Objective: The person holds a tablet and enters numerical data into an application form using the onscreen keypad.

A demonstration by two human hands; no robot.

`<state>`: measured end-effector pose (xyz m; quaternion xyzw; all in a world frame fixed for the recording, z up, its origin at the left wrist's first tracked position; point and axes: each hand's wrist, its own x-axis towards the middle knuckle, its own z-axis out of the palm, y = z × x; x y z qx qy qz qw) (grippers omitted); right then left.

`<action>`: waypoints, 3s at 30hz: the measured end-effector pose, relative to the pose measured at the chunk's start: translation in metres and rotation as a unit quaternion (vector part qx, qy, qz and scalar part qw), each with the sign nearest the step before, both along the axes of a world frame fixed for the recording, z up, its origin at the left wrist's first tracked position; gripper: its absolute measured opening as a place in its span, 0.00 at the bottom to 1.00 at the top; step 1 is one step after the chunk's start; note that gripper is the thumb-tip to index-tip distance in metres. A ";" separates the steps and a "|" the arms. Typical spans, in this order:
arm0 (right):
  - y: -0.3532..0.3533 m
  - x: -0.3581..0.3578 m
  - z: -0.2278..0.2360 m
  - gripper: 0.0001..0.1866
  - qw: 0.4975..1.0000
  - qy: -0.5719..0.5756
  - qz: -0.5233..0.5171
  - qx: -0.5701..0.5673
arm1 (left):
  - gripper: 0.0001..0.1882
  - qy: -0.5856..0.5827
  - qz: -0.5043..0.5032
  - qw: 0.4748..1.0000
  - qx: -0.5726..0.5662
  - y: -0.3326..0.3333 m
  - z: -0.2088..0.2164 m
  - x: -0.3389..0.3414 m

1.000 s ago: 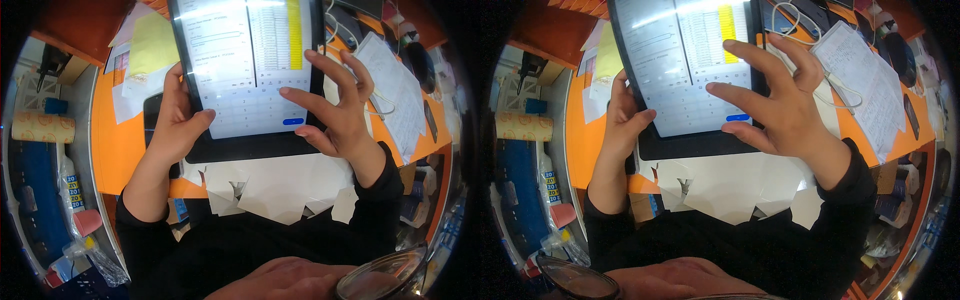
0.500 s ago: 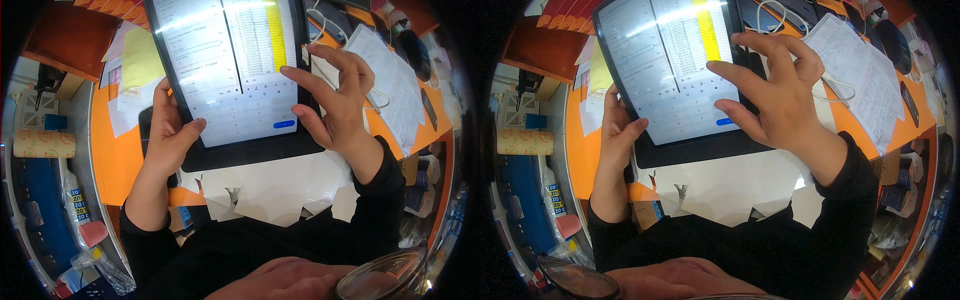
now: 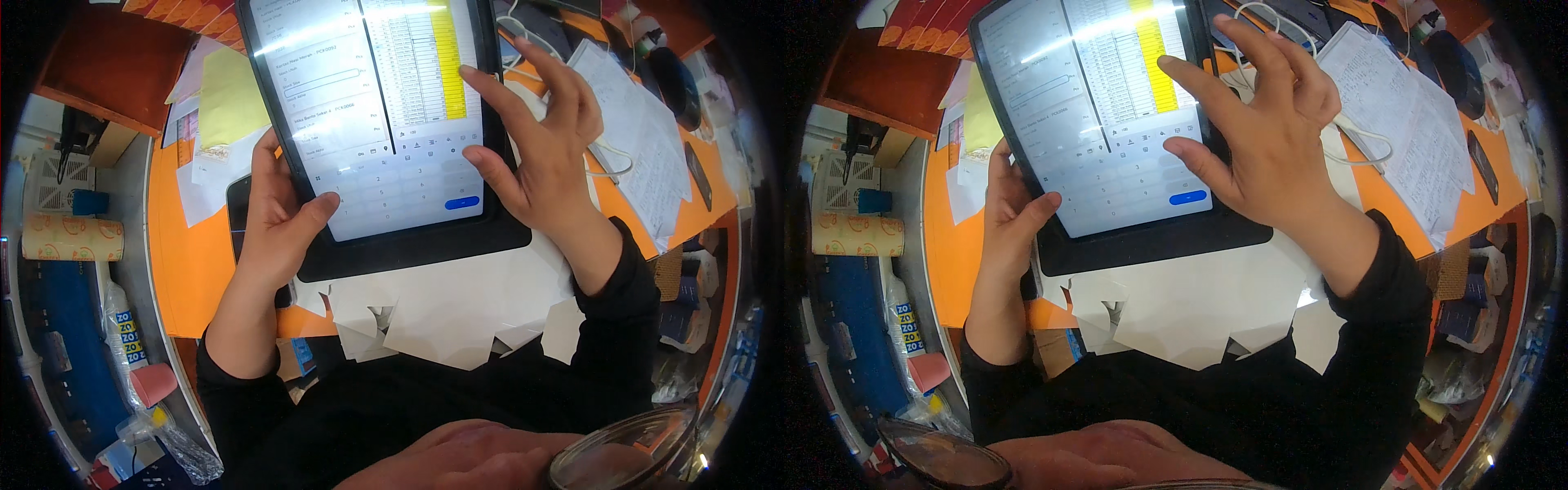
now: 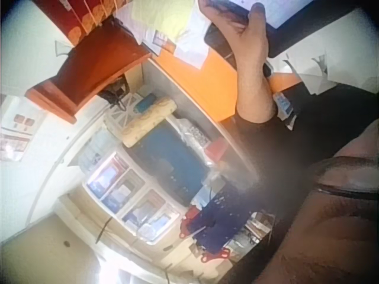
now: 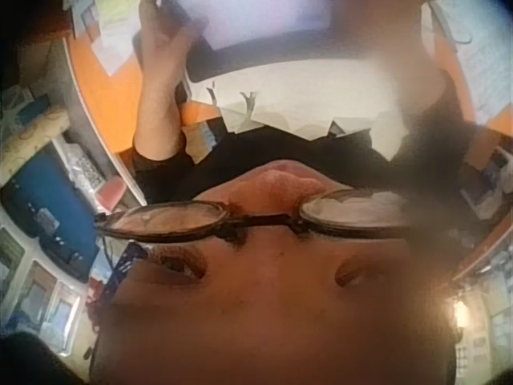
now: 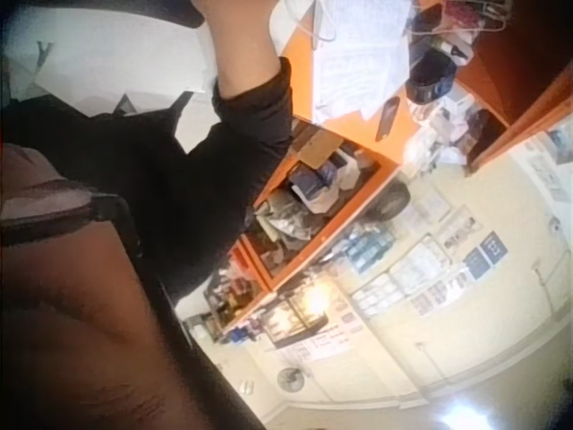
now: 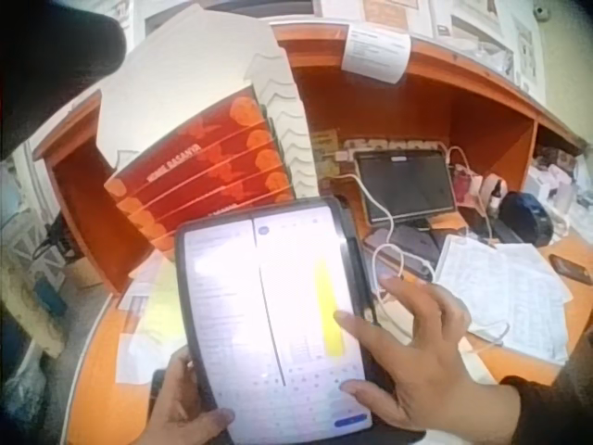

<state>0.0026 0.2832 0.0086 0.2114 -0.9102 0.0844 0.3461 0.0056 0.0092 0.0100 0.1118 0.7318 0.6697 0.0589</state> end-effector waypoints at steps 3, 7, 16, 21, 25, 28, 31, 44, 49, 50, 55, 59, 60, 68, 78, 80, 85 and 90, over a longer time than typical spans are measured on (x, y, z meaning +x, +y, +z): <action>-0.001 -0.001 -0.001 0.25 0.999 -0.021 -0.031 0.037 | 0.42 0.004 -0.001 1.000 -0.001 0.000 -0.001 0.000; 0.002 0.000 0.003 0.27 0.999 -0.007 -0.018 0.036 | 0.42 -0.001 -0.001 1.000 0.004 -0.001 0.000 0.000; 0.004 0.000 0.003 0.27 0.999 -0.013 -0.013 0.027 | 0.42 0.006 -0.008 1.000 0.005 -0.001 0.000 0.000; 0.001 0.000 0.000 0.25 1.000 -0.011 -0.009 0.015 | 0.42 -0.004 0.000 1.000 -0.012 0.000 0.001 0.000; 0.001 0.001 0.000 0.23 1.000 -0.006 0.005 0.005 | 0.42 0.000 -0.003 1.000 -0.004 -0.001 0.000 0.000; 0.002 0.001 0.000 0.23 1.000 -0.001 0.012 0.003 | 0.42 0.000 -0.001 1.000 -0.004 0.000 0.000 0.000; 0.002 0.001 0.000 0.23 1.000 -0.002 0.013 0.003 | 0.43 -0.002 -0.002 1.000 -0.003 -0.001 0.000 0.000; 0.004 0.001 0.003 0.24 1.000 -0.004 0.011 0.025 | 0.41 0.005 -0.005 1.000 -0.015 -0.001 0.002 0.000; 0.004 0.001 0.002 0.24 1.000 -0.004 0.010 0.022 | 0.40 0.001 0.006 1.000 -0.016 0.000 0.001 0.001; 0.005 0.001 0.003 0.24 1.000 -0.002 0.010 0.026 | 0.40 0.002 0.016 1.000 -0.022 0.000 0.001 0.001; 0.006 0.001 0.005 0.24 0.999 -0.001 0.008 0.032 | 0.41 0.008 -0.001 1.000 -0.010 -0.001 0.000 0.000; 0.005 0.002 0.005 0.23 1.000 -0.004 0.011 0.022 | 0.41 0.009 0.001 1.000 -0.006 -0.001 -0.001 0.000; 0.005 0.002 0.005 0.23 1.000 -0.004 0.011 0.022 | 0.41 0.010 0.001 1.000 -0.006 -0.001 0.000 0.001; 0.004 0.001 0.004 0.24 1.000 -0.004 0.007 0.024 | 0.41 0.008 -0.006 1.000 0.003 -0.001 0.000 0.000; -0.011 -0.017 0.042 0.28 0.999 0.042 0.022 -0.019 | 0.40 0.007 -0.009 1.000 0.000 -0.002 -0.001 -0.002; -0.021 -0.023 0.055 0.27 0.997 0.063 0.010 0.039 | 0.40 -0.002 -0.006 1.000 -0.010 -0.003 -0.001 -0.002; -0.038 -0.045 0.064 0.26 0.996 0.078 0.014 0.042 | 0.40 0.003 -0.011 1.000 -0.009 -0.002 0.000 -0.001; -0.042 -0.057 0.064 0.24 0.987 0.080 -0.053 0.131 | 0.39 0.002 -0.016 1.000 0.004 -0.004 -0.002 -0.003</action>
